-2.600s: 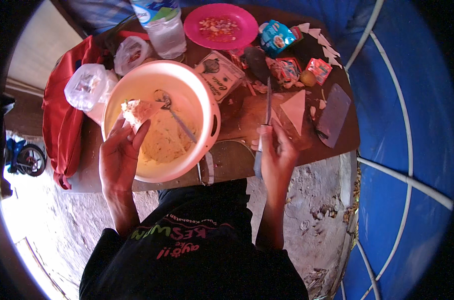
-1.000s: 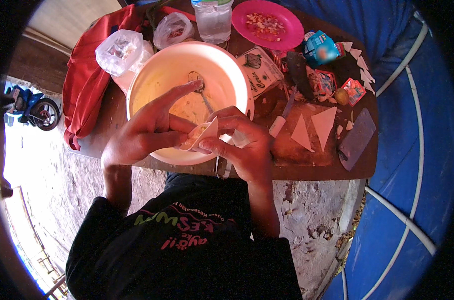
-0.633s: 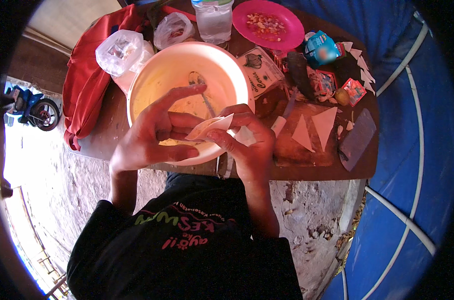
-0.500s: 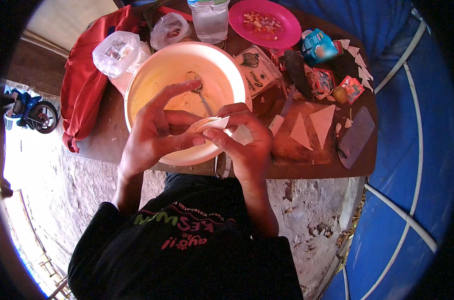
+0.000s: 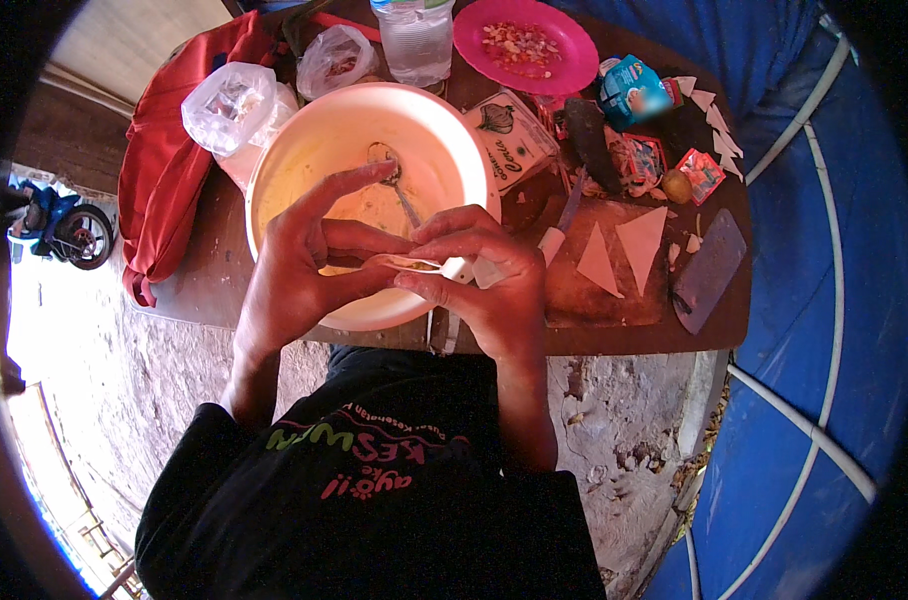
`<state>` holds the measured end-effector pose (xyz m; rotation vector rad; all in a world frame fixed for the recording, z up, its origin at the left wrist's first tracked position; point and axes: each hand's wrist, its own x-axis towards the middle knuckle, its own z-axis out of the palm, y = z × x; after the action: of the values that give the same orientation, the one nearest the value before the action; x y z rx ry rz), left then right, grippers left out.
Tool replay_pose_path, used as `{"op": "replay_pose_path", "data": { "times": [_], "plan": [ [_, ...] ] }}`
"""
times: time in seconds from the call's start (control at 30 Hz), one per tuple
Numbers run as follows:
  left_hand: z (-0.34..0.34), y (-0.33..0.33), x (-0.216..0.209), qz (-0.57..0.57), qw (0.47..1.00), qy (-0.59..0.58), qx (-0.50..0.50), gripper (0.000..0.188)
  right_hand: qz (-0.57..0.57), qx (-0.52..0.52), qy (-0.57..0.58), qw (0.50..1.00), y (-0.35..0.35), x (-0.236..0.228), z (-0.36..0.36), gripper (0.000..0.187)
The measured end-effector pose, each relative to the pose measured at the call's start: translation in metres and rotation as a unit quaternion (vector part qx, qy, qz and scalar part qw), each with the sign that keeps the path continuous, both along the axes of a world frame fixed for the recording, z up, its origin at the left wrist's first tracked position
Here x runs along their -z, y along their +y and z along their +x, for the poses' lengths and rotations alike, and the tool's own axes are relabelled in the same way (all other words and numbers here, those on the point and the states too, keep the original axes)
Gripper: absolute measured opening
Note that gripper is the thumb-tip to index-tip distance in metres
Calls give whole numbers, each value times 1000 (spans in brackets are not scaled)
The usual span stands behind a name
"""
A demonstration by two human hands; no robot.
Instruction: The person repeatedly scoops a yellowish mixture from a pink bowl with a spoon, places it onto small triangular wrappers, folds them into sealed packets, and sets them on the table. The person uses a knife to help spread and fold the mixture into the wrappers.
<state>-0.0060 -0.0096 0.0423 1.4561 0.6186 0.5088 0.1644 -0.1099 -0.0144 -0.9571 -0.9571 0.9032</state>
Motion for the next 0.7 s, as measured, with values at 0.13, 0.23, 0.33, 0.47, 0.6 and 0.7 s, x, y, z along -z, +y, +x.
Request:
{"op": "replay_pose_path", "data": {
  "times": [0.13,0.23,0.33,0.47,0.6,0.7],
  "plan": [
    [3,0,5,31,999,-40,1,73,-29,38,1,999,-4,-5,-1,26],
    [4,-1,9,5,998,-63,-10,73,-27,39,60,997,-6,-10,-3,25],
    [5,-2,12,-27,995,-93,-28,66,-18,52,-19,998,-6,-15,0,23],
    [11,-2,22,-101,974,-201,-43,46,0,54,96,994,-3,-14,-9,19],
    [15,-5,34,-173,968,-174,-41,13,-42,57,177,982,0,-12,-13,15],
    [13,1,38,-151,980,-118,-53,12,-52,68,125,989,0,-13,-3,10]
  ]
}}
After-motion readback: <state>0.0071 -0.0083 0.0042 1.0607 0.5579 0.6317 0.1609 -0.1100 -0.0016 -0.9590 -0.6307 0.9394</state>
